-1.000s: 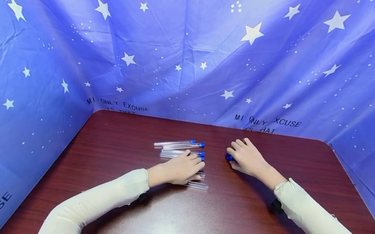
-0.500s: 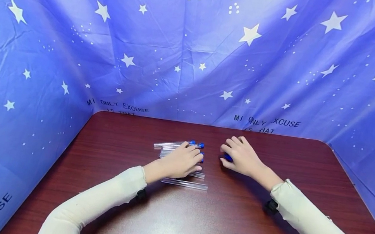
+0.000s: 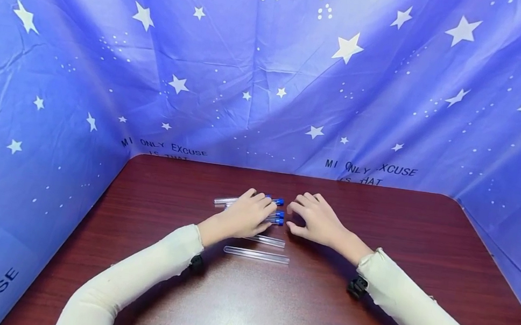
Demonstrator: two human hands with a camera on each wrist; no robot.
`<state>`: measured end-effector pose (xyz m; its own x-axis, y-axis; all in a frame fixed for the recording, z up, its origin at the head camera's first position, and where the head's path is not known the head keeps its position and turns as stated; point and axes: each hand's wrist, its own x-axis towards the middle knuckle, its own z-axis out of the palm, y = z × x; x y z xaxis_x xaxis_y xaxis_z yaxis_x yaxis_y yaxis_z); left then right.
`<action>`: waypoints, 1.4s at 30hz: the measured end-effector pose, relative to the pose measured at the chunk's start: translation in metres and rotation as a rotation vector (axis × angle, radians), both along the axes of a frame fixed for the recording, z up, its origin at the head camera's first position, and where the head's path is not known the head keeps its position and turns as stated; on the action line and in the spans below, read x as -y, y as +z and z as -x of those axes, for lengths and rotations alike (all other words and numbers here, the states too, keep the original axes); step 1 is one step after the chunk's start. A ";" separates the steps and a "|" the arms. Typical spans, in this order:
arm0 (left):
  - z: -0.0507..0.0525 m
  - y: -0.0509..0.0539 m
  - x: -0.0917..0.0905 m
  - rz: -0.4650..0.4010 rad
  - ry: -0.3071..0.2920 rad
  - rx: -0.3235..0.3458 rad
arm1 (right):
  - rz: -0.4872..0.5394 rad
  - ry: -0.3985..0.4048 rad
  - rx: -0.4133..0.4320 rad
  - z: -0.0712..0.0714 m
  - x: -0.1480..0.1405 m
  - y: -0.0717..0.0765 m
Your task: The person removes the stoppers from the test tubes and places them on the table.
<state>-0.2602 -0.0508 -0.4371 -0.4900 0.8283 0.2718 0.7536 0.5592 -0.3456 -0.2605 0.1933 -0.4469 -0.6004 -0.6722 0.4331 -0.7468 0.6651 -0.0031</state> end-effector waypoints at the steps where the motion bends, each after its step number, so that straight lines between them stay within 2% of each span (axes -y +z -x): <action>1: 0.001 0.000 0.000 0.008 0.006 0.008 | -0.002 -0.001 0.010 0.000 0.001 -0.001; 7: 0.004 -0.006 0.001 0.042 0.022 0.047 | -0.022 0.000 0.049 0.000 0.008 -0.005; 16: 0.008 -0.010 0.002 0.054 0.041 0.065 | -0.049 0.003 0.057 0.003 0.015 -0.007; 23: 0.006 -0.014 0.001 0.066 0.049 0.092 | -0.072 -0.014 0.078 0.002 0.017 -0.010; 34: 0.005 -0.012 -0.001 0.082 0.028 0.057 | -0.133 -0.026 0.129 0.001 0.023 -0.006; 42: 0.002 -0.013 -0.003 0.070 0.023 0.100 | -0.132 -0.038 0.180 -0.001 0.025 -0.004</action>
<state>-0.2624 -0.0475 -0.4504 -0.5309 0.8317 0.1622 0.7734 0.5538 -0.3085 -0.2590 0.1682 -0.4510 -0.6857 -0.6916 0.2268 -0.7167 0.6959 -0.0450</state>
